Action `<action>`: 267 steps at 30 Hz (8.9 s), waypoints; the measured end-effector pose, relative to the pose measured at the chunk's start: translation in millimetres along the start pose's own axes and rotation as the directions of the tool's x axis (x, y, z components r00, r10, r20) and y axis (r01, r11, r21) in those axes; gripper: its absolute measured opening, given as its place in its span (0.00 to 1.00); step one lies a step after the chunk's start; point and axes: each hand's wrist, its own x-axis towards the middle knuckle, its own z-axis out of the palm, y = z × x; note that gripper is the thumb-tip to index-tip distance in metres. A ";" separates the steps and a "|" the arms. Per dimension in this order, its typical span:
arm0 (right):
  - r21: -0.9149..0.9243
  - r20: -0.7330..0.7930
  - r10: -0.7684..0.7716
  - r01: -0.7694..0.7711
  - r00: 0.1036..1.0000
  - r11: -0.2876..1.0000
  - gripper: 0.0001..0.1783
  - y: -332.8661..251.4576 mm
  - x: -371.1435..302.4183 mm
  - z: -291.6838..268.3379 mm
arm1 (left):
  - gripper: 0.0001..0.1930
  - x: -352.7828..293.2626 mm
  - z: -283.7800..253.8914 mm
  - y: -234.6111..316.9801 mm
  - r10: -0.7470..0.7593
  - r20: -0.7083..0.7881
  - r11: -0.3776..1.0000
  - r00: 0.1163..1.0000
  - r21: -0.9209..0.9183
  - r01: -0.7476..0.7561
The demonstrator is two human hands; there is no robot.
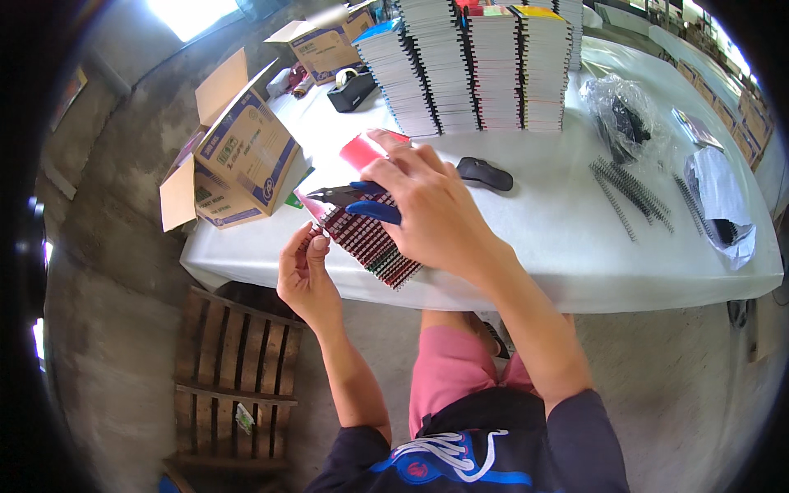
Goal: The person assembles spiral notebooks by cutting wire coils using pliers, stacking notebooks, and placing them into a cardboard box.
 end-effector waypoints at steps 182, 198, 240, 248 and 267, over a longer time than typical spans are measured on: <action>-0.463 0.181 0.068 0.025 0.981 0.886 0.24 17.1 -161.3 90.9 | 0.10 -100.8 -25.7 -73.8 -0.506 0.110 0.839 0.855 0.294 0.459; -0.194 0.166 0.239 -0.206 0.957 0.959 0.30 13.7 -163.1 93.0 | 0.11 -96.4 -23.0 -61.2 -0.386 0.117 0.841 0.915 0.452 0.297; -0.032 0.155 0.411 -0.411 0.898 0.911 0.25 -3.4 -162.5 91.2 | 0.12 -86.4 -25.9 -54.0 -0.364 0.079 0.859 0.928 0.415 0.301; -0.207 0.120 0.254 -0.226 0.960 0.952 0.26 2.0 -153.9 91.9 | 0.13 -83.5 -23.8 -54.8 -0.294 0.113 0.877 0.949 0.426 0.221; -0.161 0.046 0.243 -0.233 0.969 0.959 0.26 0.5 -147.4 87.5 | 0.12 -79.1 -23.3 -52.2 -0.325 0.081 0.888 0.942 0.369 0.275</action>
